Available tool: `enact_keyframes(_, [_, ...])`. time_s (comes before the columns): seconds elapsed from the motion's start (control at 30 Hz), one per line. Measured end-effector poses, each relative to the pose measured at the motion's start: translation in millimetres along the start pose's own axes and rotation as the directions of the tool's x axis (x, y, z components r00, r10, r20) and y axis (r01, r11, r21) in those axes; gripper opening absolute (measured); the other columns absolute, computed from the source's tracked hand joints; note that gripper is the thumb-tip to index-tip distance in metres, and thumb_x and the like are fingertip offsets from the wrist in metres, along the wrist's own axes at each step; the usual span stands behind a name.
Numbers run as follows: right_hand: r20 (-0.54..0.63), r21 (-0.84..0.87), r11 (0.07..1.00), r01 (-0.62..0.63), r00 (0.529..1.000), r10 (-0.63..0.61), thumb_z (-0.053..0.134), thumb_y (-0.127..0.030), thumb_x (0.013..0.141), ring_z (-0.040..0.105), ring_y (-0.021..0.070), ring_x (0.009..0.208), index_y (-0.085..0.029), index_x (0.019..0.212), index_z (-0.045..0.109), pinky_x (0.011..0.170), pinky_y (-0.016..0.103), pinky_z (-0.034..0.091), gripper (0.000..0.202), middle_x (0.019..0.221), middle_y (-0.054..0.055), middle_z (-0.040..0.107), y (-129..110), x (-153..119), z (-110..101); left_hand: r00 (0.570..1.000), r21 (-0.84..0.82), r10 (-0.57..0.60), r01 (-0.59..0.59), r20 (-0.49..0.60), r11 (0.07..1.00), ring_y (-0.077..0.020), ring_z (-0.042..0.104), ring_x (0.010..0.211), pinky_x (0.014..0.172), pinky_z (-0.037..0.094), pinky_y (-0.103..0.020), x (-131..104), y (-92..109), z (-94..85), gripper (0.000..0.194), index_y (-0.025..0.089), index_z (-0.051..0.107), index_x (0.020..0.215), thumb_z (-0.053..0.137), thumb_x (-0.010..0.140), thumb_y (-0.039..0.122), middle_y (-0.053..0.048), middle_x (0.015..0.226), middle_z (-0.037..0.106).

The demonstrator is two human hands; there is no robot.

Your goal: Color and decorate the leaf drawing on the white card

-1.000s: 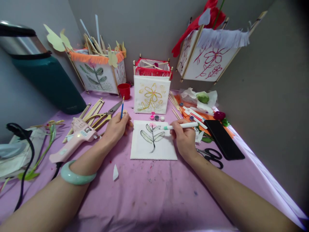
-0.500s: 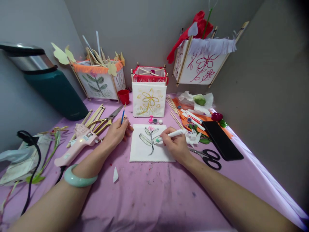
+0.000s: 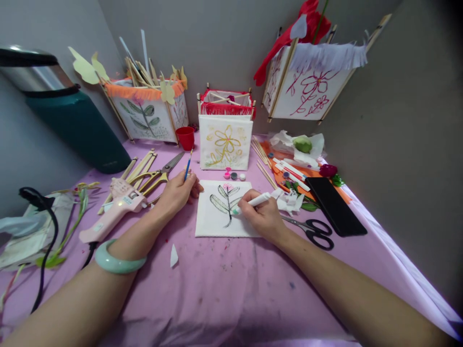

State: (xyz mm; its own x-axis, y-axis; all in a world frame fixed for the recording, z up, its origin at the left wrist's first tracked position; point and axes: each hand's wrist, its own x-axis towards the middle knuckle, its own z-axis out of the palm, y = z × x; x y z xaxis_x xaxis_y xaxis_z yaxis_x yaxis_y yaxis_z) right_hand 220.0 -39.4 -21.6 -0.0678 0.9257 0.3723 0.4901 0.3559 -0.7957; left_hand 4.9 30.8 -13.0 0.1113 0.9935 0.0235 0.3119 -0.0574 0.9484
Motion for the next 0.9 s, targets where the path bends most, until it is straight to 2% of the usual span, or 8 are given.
enact_keyframes(0.23, [0.035,0.037,0.999,-0.001,0.999,0.0,0.05,-0.021,0.076,0.04,0.0081,0.046,-0.018,0.06,0.052,0.045,0.02,0.031,0.017,0.049,-0.005,0.046,-2.4,-3.1,0.4,1.0,0.021,-0.011,0.011,-0.005,1.0,-0.0113,0.056,0.052,0.042,0.042,-0.02,-1.4,5.0,1.2,0.026,0.018,0.05,0.076,0.043,0.084,0.042,-0.005,0.073,0.066])
enact_keyframes(0.67, [0.129,0.125,0.992,-0.009,0.992,-0.007,0.05,-0.018,0.074,0.041,0.0081,0.048,-0.018,0.062,0.052,0.045,0.02,0.032,0.012,0.053,-0.004,0.047,-5.3,-7.2,4.0,1.0,0.017,0.002,-0.002,-0.01,1.0,-0.0109,0.056,0.053,0.042,0.043,-0.019,-0.6,0.4,0.9,0.027,0.018,0.051,0.075,0.043,0.085,0.042,-0.006,0.074,0.066])
enact_keyframes(0.9, [0.156,0.11,0.994,-0.024,0.988,0.007,0.05,-0.02,0.075,0.041,0.0081,0.048,-0.018,0.062,0.051,0.046,0.021,0.032,0.013,0.054,-0.004,0.046,-5.3,-8.0,6.0,1.0,0.001,-0.016,0.016,-0.019,1.0,-0.0106,0.056,0.052,0.042,0.043,-0.019,-0.9,1.2,1.1,0.026,0.019,0.051,0.076,0.044,0.084,0.042,-0.005,0.073,0.067])
